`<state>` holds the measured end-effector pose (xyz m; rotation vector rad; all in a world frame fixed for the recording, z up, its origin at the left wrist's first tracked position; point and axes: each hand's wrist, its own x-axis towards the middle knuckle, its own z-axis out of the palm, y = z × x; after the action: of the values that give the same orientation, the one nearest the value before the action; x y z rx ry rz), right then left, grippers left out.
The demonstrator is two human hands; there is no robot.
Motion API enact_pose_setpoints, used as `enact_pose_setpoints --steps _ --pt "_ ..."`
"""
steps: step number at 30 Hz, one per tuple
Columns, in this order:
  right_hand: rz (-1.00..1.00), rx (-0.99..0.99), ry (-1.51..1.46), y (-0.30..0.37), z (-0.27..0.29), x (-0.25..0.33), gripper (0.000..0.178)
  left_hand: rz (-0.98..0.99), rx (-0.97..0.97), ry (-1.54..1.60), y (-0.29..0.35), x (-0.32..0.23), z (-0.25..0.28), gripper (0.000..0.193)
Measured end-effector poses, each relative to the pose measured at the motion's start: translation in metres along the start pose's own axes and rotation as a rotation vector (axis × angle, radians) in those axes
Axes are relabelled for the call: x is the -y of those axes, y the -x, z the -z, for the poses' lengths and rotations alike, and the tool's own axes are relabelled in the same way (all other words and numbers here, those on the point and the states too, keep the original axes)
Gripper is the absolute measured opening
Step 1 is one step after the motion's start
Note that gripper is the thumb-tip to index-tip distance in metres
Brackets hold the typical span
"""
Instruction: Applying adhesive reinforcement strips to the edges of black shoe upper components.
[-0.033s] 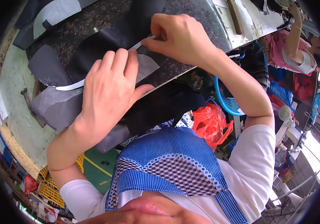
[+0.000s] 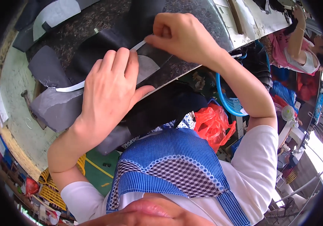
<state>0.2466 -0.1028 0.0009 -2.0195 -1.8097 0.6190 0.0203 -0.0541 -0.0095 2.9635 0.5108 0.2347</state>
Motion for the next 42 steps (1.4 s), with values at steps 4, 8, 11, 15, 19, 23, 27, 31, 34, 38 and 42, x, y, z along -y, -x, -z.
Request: enact_pose_setpoints --steps 4,8,11,15,19,23,27,31,34,38,42 --pt "-0.004 0.054 -0.201 0.007 0.001 -0.010 0.018 -0.013 0.003 0.062 -0.006 0.002 0.001 0.063" --pt "0.175 0.123 -0.367 0.014 0.004 -0.015 0.016 -0.036 0.055 -0.029 -0.007 -0.001 0.002 0.062" --pt "0.018 0.036 -0.366 0.010 0.006 -0.018 0.016 -0.057 0.044 -0.057 -0.006 -0.002 0.001 0.063" --pt "-0.034 -0.030 -0.276 0.006 -0.003 -0.015 0.017 -0.042 -0.008 -0.045 -0.011 -0.004 0.001 0.068" --pt "0.041 -0.132 -0.002 0.003 -0.004 -0.016 0.021 -0.001 0.007 0.012 -0.022 0.000 -0.004 0.072" --pt "0.263 -0.259 0.212 0.020 -0.003 -0.016 0.033 -0.023 0.067 0.008 -0.031 0.012 0.002 0.070" --pt "0.380 -0.237 0.372 0.041 -0.026 -0.010 0.052 0.104 -0.164 0.095 -0.032 0.050 0.003 0.062" --pt "0.349 -0.214 0.263 0.039 -0.020 -0.018 0.041 0.593 0.131 0.474 -0.030 0.059 0.039 0.033" --pt "-0.194 0.124 -0.441 0.019 0.012 -0.021 0.037 0.227 -0.078 0.378 -0.006 0.046 0.034 0.022" --pt "-0.913 0.268 -0.852 -0.028 0.056 -0.002 0.041 -0.163 -0.251 0.051 0.004 0.006 0.007 0.009" --pt "-0.375 0.502 -0.307 -0.030 0.048 -0.026 0.034 -0.095 -0.132 -0.027 0.009 -0.025 -0.014 0.010"
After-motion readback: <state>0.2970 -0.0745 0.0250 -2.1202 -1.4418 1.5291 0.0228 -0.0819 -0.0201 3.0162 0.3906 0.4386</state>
